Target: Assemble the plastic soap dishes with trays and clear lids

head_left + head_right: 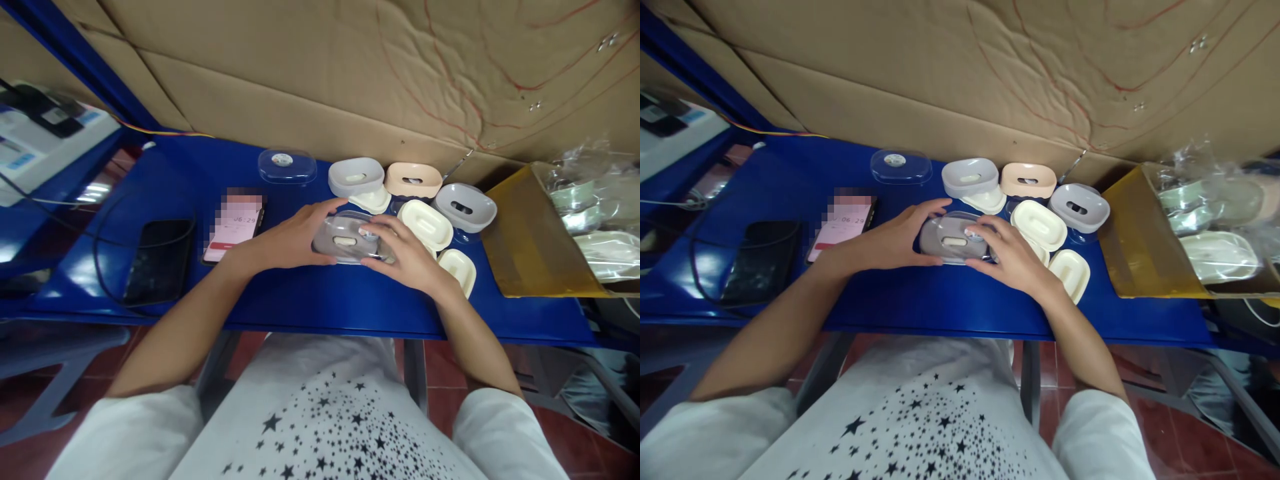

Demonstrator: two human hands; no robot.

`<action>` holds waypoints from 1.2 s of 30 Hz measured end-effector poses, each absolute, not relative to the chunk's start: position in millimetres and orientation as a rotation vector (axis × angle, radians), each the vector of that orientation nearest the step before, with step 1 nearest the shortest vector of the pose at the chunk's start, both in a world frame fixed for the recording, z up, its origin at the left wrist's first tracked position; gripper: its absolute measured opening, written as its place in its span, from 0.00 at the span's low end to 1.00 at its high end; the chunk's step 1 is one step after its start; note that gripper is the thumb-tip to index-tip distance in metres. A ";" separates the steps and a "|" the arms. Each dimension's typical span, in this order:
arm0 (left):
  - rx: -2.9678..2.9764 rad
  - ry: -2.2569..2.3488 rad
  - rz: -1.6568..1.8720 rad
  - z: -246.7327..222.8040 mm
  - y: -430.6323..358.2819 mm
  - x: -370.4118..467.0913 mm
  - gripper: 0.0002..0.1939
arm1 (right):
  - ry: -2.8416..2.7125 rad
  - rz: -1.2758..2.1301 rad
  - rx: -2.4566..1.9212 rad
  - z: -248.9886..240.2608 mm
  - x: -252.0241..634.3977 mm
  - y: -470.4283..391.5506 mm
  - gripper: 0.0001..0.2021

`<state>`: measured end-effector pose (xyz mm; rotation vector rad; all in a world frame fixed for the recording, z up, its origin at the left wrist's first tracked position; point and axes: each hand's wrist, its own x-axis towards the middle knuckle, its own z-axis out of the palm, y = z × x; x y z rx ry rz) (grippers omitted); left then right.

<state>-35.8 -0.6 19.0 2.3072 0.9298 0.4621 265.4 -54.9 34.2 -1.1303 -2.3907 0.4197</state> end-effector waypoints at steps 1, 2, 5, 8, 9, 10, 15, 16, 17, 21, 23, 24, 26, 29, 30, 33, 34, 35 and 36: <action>2.313 0.914 0.454 19.1 -1.9 -35.0 0.59 | -2.411 0.427 -1.128 31.7 262.0 -55.6 0.28; 2.326 0.902 0.443 19.4 -3.4 -34.0 0.59 | -2.435 0.435 -1.126 30.2 259.2 -56.5 0.28; 2.375 0.887 0.424 20.4 -7.1 -31.6 0.58 | -2.493 0.468 -1.099 29.2 254.6 -58.7 0.28; 2.415 0.863 0.387 20.7 -8.3 -31.9 0.57 | -2.520 0.489 -1.059 28.6 253.6 -59.1 0.29; 2.426 0.858 0.372 20.3 -8.1 -32.3 0.57 | -2.526 0.488 -1.053 28.1 253.7 -58.7 0.29; 2.434 0.856 0.358 19.7 -7.9 -32.7 0.57 | -2.531 0.488 -1.049 27.6 253.9 -58.1 0.29; 2.456 0.868 0.335 15.7 -6.6 -31.1 0.54 | -2.533 0.557 -1.061 25.1 255.2 -54.4 0.29; 2.460 0.871 0.332 15.8 -6.8 -30.0 0.53 | -2.536 0.558 -1.065 24.4 255.2 -53.8 0.29; 2.461 0.879 0.321 16.4 -7.1 -28.8 0.52 | -2.544 0.537 -1.066 23.4 255.1 -53.4 0.30; 2.514 1.000 0.231 22.9 -7.3 -28.3 0.50 | -2.598 0.376 -1.075 18.7 252.7 -53.7 0.36; 2.558 1.140 0.205 25.6 -4.4 -33.0 0.50 | -2.614 0.351 -1.097 17.4 251.3 -54.7 0.43; 2.561 1.226 0.196 26.1 -2.1 -36.4 0.51 | -2.613 0.345 -1.108 17.3 251.0 -55.2 0.45; 2.511 1.406 0.181 25.2 3.6 -43.9 0.52 | -2.594 0.316 -1.124 18.1 251.1 -56.1 0.46; 2.415 1.540 0.165 23.0 10.7 -54.7 0.54 | -2.583 0.256 -1.137 19.6 252.0 -57.4 0.42; 2.397 1.537 0.151 23.5 12.6 -58.7 0.55 | -2.586 0.244 -1.140 19.7 251.9 -58.0 0.41; 2.367 1.485 0.098 32.0 23.0 -76.2 0.61 | -2.597 0.239 -1.129 18.3 249.4 -60.7 0.39; 2.374 1.494 0.106 36.9 30.0 -84.0 0.61 | -2.600 0.241 -1.116 17.5 248.1 -61.9 0.38; 2.396 1.518 0.137 42.2 39.3 -92.1 0.57 | -2.603 0.244 -1.099 16.6 246.8 -63.3 0.38; 2.437 1.572 0.192 47.6 50.7 -99.8 0.51 | -2.607 0.249 -1.080 15.6 245.7 -64.5 0.37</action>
